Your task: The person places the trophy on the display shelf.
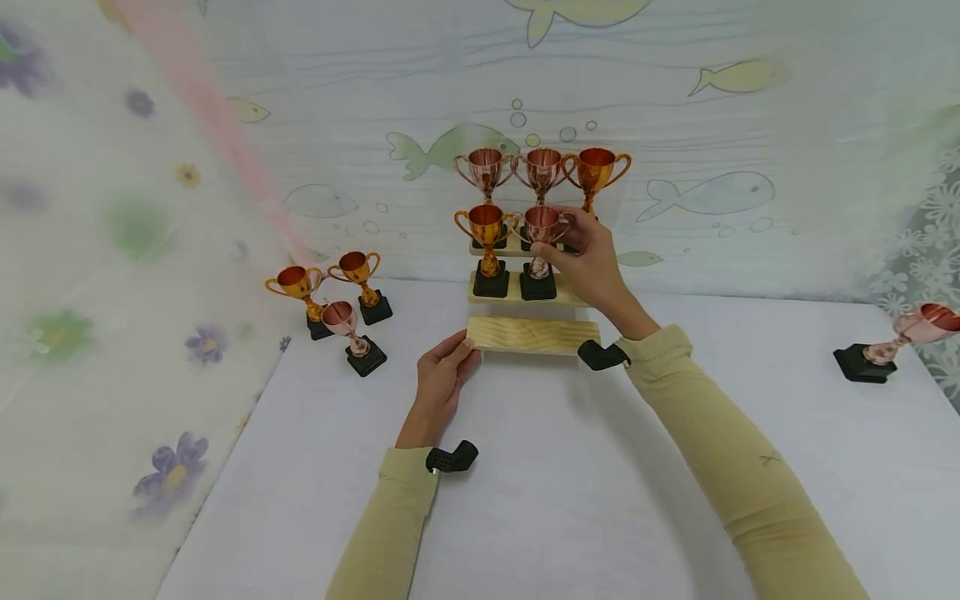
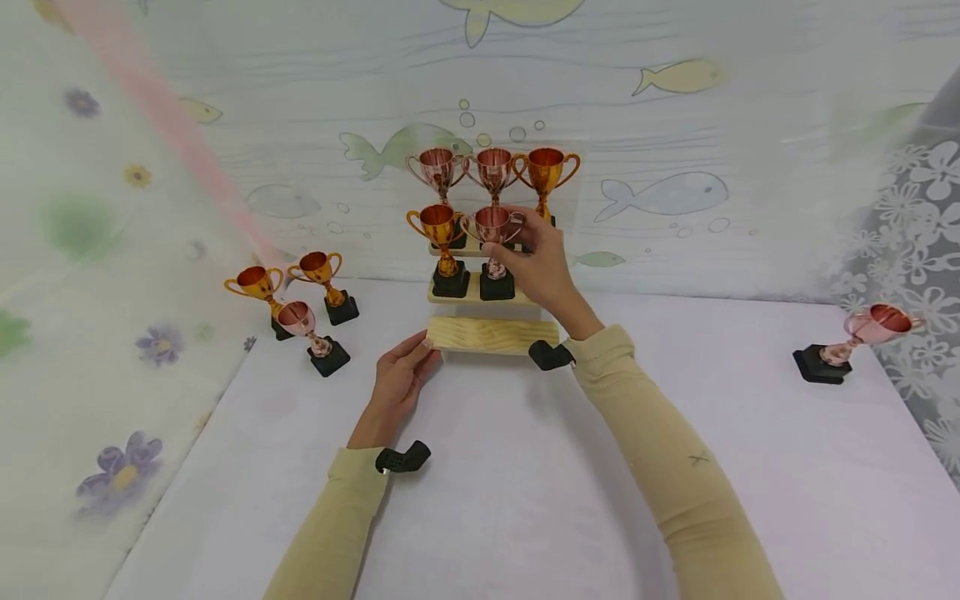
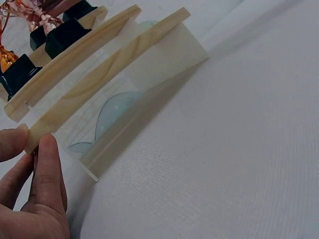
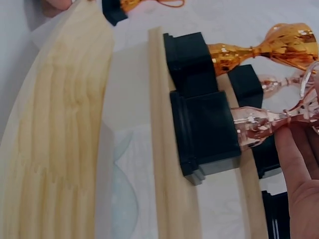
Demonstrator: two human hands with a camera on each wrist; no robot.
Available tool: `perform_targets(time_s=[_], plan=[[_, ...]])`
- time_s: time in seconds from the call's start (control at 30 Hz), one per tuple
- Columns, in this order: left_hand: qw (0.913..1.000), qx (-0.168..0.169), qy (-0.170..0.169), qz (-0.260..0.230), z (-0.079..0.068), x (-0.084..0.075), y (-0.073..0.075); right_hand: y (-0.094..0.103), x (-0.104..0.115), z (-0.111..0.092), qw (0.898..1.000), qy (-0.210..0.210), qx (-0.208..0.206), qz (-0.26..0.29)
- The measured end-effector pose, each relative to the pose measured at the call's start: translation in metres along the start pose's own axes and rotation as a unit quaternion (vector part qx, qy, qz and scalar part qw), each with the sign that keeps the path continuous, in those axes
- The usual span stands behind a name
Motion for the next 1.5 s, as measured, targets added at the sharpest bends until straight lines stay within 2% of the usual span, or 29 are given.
perform_targets(time_s=[0.33, 0.5, 0.6, 0.73, 0.93, 1.07, 1.2, 1.3, 1.4, 1.43, 1.5], plan=[[1.0000, 0.007, -0.005, 0.000, -0.001, 0.000, -0.005, 0.004, -0.001, -0.003, 0.999, 0.015, -0.022, 0.024], [1.0000, 0.005, -0.005, -0.002, -0.002, 0.001, -0.006, 0.001, -0.011, -0.007, 0.999, -0.015, -0.020, 0.044], [1.0000, 0.005, -0.003, -0.005, -0.002, 0.001, -0.006, -0.001, -0.017, -0.013, 0.998, -0.029, -0.014, 0.051], [1.0000, 0.004, -0.002, -0.005, -0.002, 0.001, -0.006, 0.000, -0.016, -0.021, 0.999, -0.016, -0.012, 0.044], [1.0000, -0.002, -0.002, -0.005, -0.002, -0.003, -0.002, 0.017, -0.018, -0.041, 0.998, -0.034, -0.019, 0.055], [1.0000, -0.003, -0.001, -0.007, -0.002, -0.005, 0.000, 0.042, -0.008, -0.055, 0.998, -0.017, -0.043, 0.046], [1.0000, 0.001, 0.002, -0.002, -0.001, -0.003, 0.001, 0.081, 0.014, -0.070, 0.996, 0.015, -0.081, 0.030], [1.0000, 0.005, 0.001, 0.002, -0.001, -0.002, 0.000, 0.122, 0.035, -0.085, 0.991, 0.038, -0.122, 0.045], [1.0000, 0.006, -0.001, 0.002, -0.001, -0.001, 0.000, 0.173, 0.051, -0.104, 0.978, 0.062, -0.186, 0.066], [1.0000, 0.006, -0.001, 0.002, -0.001, -0.001, 0.000, 0.192, 0.054, -0.111, 0.972, 0.068, -0.214, 0.061], [1.0000, 0.006, -0.003, 0.002, -0.001, -0.002, 0.000, 0.228, 0.057, -0.128, 0.960, 0.062, -0.274, -0.004]])
Point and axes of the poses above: each hand's wrist, its own z-axis towards the middle knuckle, its own y-axis out of the back of the hand, x = y × z, the point moved 10 cm from there along z, towards the middle knuckle, and after that the axes turned 3 degrees about z, right-handed, at the moved point
